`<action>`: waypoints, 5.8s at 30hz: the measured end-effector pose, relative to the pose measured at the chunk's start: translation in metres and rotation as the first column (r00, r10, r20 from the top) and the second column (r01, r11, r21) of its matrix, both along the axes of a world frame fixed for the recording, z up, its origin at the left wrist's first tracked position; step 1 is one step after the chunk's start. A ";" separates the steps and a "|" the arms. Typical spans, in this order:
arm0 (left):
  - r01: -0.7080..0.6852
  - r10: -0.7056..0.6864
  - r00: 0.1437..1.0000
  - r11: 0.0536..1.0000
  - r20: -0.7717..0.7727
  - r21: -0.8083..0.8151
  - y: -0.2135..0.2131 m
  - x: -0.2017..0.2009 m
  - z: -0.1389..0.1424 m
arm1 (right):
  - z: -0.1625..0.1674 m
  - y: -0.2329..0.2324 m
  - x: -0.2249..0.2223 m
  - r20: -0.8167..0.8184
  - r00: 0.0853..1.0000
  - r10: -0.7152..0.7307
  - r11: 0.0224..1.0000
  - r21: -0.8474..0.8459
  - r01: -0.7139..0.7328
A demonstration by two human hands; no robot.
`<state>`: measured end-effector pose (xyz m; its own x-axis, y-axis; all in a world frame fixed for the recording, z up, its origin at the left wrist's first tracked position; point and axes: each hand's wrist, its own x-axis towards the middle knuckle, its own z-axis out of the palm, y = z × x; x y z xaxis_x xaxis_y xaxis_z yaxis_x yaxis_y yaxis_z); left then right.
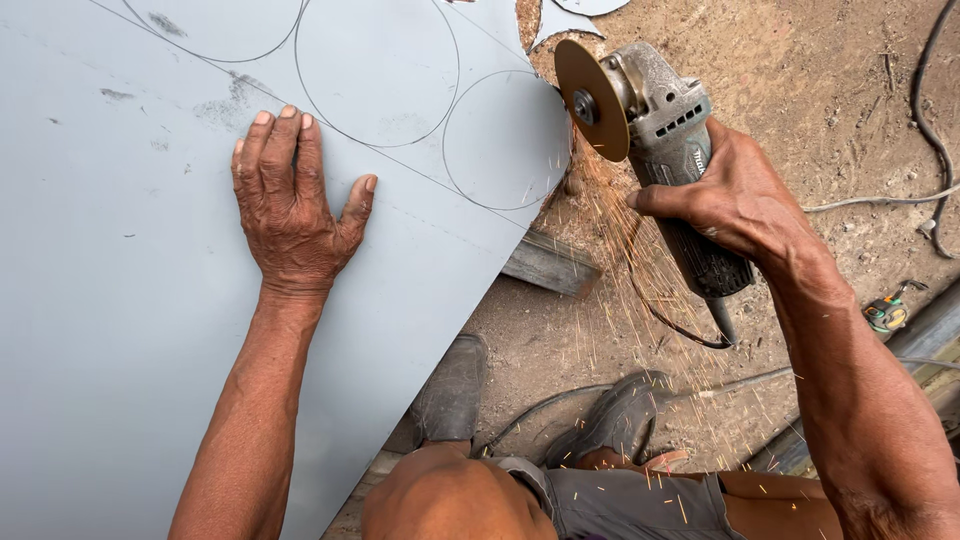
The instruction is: The person kneels on the ground holding a large flat metal sheet steady with one hand while cutting along drawn circle outlines with an angle grinder, producing sparks. The person works around the sheet, cutting out several circular shapes and separating the cut pieces from the sheet.
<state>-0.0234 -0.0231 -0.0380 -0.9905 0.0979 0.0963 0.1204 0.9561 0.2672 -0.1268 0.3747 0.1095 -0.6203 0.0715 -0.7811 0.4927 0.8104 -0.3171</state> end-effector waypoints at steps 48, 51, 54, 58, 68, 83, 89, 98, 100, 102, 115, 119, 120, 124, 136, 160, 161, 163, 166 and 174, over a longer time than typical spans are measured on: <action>-0.001 0.001 1.000 1.000 0.002 0.002 0.000 -0.002 -0.005 | -0.003 0.008 -0.013 0.042 0.994 0.098 0.993 0.057 -0.100; -0.004 0.004 1.000 1.000 0.008 0.006 0.000 -0.002 -0.005 | -0.004 0.009 -0.015 0.030 0.992 0.122 0.991 0.054 -0.124; -0.002 0.002 1.000 1.000 0.005 0.003 0.000 -0.003 -0.005 | -0.006 0.010 -0.018 0.007 0.990 0.139 0.990 0.033 -0.140; -0.002 0.002 1.000 1.000 0.006 0.004 -0.001 -0.003 -0.006 | -0.008 0.010 -0.019 0.030 0.988 0.151 0.986 0.070 -0.152; -0.003 0.003 1.000 1.000 0.013 0.007 -0.003 -0.002 -0.006 | -0.007 0.003 -0.029 0.045 0.986 0.162 0.983 0.079 -0.165; -0.004 0.004 1.000 1.000 0.007 0.010 -0.003 -0.004 -0.005 | -0.001 -0.005 -0.040 0.059 0.970 0.237 0.962 0.126 -0.243; -0.007 0.006 1.000 1.000 0.025 0.011 -0.004 -0.003 -0.005 | 0.001 -0.008 -0.042 0.063 0.970 0.236 0.962 0.124 -0.243; -0.006 0.006 1.000 1.000 0.008 0.005 -0.002 -0.003 -0.006 | -0.001 -0.005 -0.044 0.010 0.959 0.282 0.952 0.119 -0.281; -0.009 0.009 1.000 1.000 -0.001 0.005 -0.002 -0.003 -0.006 | -0.001 -0.005 -0.044 -0.038 0.948 0.315 0.946 0.090 -0.311; -0.006 0.006 1.000 1.000 0.012 -0.001 -0.002 -0.003 -0.006 | -0.001 -0.007 -0.045 0.011 0.962 0.272 0.957 0.099 -0.272; 0.000 0.000 1.000 1.000 0.010 0.003 -0.005 -0.005 -0.011 | -0.015 -0.017 -0.053 -0.007 0.961 0.277 0.959 0.065 -0.276; 0.002 -0.002 1.000 1.000 0.005 0.004 -0.004 -0.006 -0.014 | -0.013 -0.014 -0.051 0.065 0.968 0.241 0.964 0.103 -0.246; 0.001 -0.002 1.000 1.000 0.008 0.009 -0.004 -0.006 -0.014 | -0.012 -0.013 -0.049 0.081 0.974 0.212 0.970 0.107 -0.220; 0.004 -0.004 1.000 1.000 0.013 0.003 -0.003 -0.004 -0.013 | -0.002 -0.003 -0.036 0.003 0.997 0.073 0.993 -0.095 -0.073; 0.014 -0.014 1.000 1.000 0.006 -0.006 0.000 0.000 -0.008 | -0.008 0.017 0.013 -0.006 1.000 -0.023 0.998 -0.065 0.023; 0.008 -0.008 1.000 1.000 0.014 0.004 -0.002 -0.001 -0.008 | -0.011 0.011 0.004 -0.013 1.000 0.012 0.998 -0.060 -0.013; 0.008 -0.008 1.000 1.000 0.012 0.003 -0.002 0.000 -0.008 | -0.010 0.012 0.004 0.007 1.000 0.012 0.999 -0.038 -0.012; 0.007 -0.007 1.000 1.000 0.007 -0.001 -0.002 0.001 -0.009 | -0.007 0.011 0.004 0.047 0.999 0.011 1.000 0.004 -0.011; 0.013 -0.013 1.000 1.000 0.002 -0.006 -0.003 0.003 -0.007 | 0.003 0.011 0.008 0.060 0.996 -0.070 0.997 -0.005 0.071; 0.016 -0.014 0.999 0.998 -0.038 0.057 0.026 -0.003 0.037 | 0.080 0.123 0.083 -0.014 0.975 -0.224 0.974 -0.043 0.223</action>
